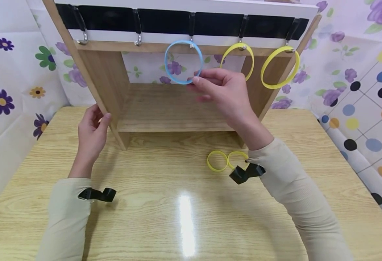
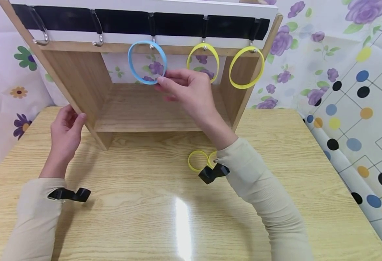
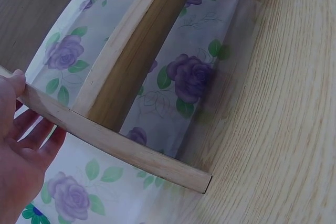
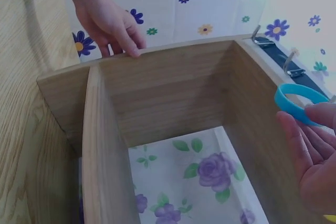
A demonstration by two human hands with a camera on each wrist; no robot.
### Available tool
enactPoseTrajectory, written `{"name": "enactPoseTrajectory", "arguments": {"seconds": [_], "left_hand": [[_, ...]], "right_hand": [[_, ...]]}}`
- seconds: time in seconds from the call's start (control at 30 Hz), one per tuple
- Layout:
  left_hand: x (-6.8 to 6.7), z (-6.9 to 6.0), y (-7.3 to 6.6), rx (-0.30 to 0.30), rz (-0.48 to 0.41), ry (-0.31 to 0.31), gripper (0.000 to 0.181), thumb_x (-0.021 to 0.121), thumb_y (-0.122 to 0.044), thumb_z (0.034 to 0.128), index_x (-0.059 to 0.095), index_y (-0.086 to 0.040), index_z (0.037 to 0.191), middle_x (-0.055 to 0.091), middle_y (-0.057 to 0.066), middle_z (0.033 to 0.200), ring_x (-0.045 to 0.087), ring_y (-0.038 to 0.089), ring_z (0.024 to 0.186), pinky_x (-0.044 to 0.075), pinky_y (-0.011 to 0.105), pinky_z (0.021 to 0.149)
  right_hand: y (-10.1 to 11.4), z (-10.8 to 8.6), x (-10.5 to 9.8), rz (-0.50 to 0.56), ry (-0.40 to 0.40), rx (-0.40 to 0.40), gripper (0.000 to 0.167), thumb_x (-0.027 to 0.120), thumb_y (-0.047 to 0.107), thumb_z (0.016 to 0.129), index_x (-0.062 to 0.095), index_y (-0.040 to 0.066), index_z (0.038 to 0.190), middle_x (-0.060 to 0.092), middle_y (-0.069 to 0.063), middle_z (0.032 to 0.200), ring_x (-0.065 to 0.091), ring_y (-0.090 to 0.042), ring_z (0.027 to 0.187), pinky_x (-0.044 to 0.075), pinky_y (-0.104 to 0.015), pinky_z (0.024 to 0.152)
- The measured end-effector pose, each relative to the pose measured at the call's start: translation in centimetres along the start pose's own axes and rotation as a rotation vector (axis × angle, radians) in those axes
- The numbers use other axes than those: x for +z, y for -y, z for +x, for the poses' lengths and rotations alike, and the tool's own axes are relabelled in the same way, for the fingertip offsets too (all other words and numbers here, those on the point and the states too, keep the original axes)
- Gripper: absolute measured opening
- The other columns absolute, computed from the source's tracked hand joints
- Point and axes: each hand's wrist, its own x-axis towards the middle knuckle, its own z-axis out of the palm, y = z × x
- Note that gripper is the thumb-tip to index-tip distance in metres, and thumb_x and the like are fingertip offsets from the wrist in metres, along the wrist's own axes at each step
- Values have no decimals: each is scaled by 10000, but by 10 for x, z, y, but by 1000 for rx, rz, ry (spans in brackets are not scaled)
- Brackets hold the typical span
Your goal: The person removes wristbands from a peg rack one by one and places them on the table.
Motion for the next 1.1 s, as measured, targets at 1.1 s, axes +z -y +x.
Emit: {"name": "enactPoseTrajectory", "arguments": {"seconds": [1.1], "left_hand": [[1, 0, 1, 10, -26, -9, 402, 523, -83, 989, 476, -30, 1384, 557, 121, 1272, 530, 130, 1131, 445, 281, 949]], "right_hand": [[13, -9, 2, 76, 6, -119, 198, 667, -18, 885, 687, -80, 1073, 710, -141, 975, 694, -236, 893, 562, -374, 760]]}}
